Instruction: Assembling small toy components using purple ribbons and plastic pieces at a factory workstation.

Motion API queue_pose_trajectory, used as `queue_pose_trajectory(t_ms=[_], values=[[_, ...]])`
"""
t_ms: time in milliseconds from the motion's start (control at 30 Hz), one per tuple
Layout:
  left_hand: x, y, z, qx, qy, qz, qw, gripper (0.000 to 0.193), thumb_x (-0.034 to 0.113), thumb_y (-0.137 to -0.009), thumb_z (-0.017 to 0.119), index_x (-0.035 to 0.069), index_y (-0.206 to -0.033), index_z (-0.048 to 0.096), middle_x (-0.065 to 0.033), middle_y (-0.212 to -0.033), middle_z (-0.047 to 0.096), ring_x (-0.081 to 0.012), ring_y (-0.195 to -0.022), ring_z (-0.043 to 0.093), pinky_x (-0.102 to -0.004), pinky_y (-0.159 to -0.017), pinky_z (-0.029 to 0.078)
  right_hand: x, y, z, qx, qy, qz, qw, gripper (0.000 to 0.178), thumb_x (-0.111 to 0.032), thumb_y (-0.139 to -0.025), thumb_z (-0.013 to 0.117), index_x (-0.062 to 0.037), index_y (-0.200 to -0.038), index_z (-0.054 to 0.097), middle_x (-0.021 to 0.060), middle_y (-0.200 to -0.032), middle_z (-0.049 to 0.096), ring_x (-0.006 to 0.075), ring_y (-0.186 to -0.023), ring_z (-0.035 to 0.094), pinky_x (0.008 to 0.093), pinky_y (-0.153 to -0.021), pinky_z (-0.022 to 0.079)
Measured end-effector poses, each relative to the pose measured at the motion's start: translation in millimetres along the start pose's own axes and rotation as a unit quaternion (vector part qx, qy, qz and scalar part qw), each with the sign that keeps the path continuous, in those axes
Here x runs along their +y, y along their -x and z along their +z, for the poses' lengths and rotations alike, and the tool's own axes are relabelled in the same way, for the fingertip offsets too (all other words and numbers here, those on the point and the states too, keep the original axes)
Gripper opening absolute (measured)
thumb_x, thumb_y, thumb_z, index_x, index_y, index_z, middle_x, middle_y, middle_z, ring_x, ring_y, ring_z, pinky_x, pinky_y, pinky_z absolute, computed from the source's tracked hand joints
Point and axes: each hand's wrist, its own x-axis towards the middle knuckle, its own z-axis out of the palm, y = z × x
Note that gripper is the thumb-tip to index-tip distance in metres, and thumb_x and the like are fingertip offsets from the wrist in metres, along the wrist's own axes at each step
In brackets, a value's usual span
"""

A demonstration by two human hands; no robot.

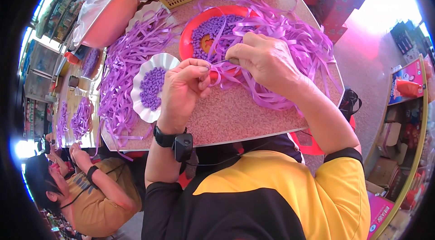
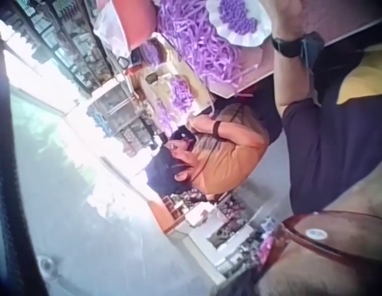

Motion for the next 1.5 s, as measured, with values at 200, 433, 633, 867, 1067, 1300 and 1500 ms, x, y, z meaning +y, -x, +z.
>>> queue_pose_trajectory(t_ms=[200,433,633,867,1067,1300,1500], values=[[-1.2,-0.3,-0.1,0.003,-0.002,-0.009,1.000,0.010,0.000,-0.084,0.065,-0.004,-0.093,0.064,-0.0067,-0.074,0.063,-0.0097,-0.058,0.055,-0.0242,-0.049,0.044,0.7,0.3,-0.4,-0.007,0.021,-0.010,1.000,0.021,-0.001,-0.079,0.068,-0.0089,-0.098,0.070,0.0076,-0.078,0.054,0.0253,-0.072,0.057,0.0355,-0.064,0.045],[-1.8,0.2,1.1,0.008,-0.007,-0.002,1.000,0.009,0.000,-0.084,0.065,-0.004,-0.092,0.066,-0.0061,-0.074,0.063,-0.0088,-0.057,0.055,-0.0237,-0.048,0.044,1.3,0.3,0.0,-0.007,0.012,-0.008,1.000,0.018,-0.003,-0.080,0.068,-0.0091,-0.097,0.070,0.0073,-0.077,0.054,0.0254,-0.072,0.058,0.0358,-0.063,0.045],[-1.7,0.9,1.8,0.016,-0.014,0.002,1.000,0.009,-0.002,-0.082,0.066,-0.004,-0.091,0.066,-0.0047,-0.072,0.063,-0.0073,-0.056,0.054,-0.0226,-0.047,0.043,1.9,0.8,0.4,-0.010,0.021,-0.005,1.000,0.018,-0.004,-0.080,0.069,-0.0099,-0.097,0.070,0.0066,-0.077,0.054,0.0254,-0.071,0.057,0.0361,-0.063,0.045],[-5.1,0.3,1.5,0.040,-0.073,0.012,0.996,0.004,-0.002,-0.081,0.067,-0.002,-0.085,0.067,-0.0027,-0.068,0.061,-0.0052,-0.052,0.050,-0.0202,-0.044,0.038,5.7,2.6,1.5,-0.007,0.045,-0.016,0.999,0.015,-0.007,-0.079,0.071,-0.0101,-0.093,0.069,0.0063,-0.075,0.054,0.0258,-0.071,0.057,0.0379,-0.063,0.044],[-7.2,0.3,2.6,0.049,-0.100,0.027,0.993,0.003,0.000,-0.081,0.068,-0.001,-0.084,0.068,-0.0024,-0.068,0.062,-0.0036,-0.051,0.048,-0.0187,-0.043,0.034,7.6,3.9,3.3,-0.006,0.080,-0.027,0.996,0.013,-0.011,-0.079,0.071,-0.0100,-0.091,0.069,0.0062,-0.074,0.056,0.0262,-0.072,0.058,0.0388,-0.065,0.044],[-5.4,2.9,7.0,0.077,-0.146,0.044,0.985,0.005,0.003,-0.081,0.071,0.002,-0.085,0.069,0.0003,-0.068,0.062,-0.0012,-0.051,0.046,-0.0163,-0.044,0.030,4.9,3.0,7.9,0.051,0.022,-0.019,0.998,0.022,-0.009,-0.079,0.070,-0.0082,-0.099,0.065,0.0093,-0.078,0.059,0.0299,-0.075,0.060,0.0402,-0.068,0.047],[-4.3,3.6,2.8,0.086,-0.125,0.041,0.988,0.005,0.004,-0.081,0.070,0.001,-0.085,0.069,0.0013,-0.066,0.060,-0.0013,-0.052,0.046,-0.0165,-0.044,0.030,6.1,2.9,-2.6,0.002,0.150,-0.043,0.988,0.024,-0.010,-0.076,0.070,-0.0066,-0.099,0.064,0.0095,-0.084,0.060,0.0300,-0.086,0.060,0.0411,-0.076,0.046]])
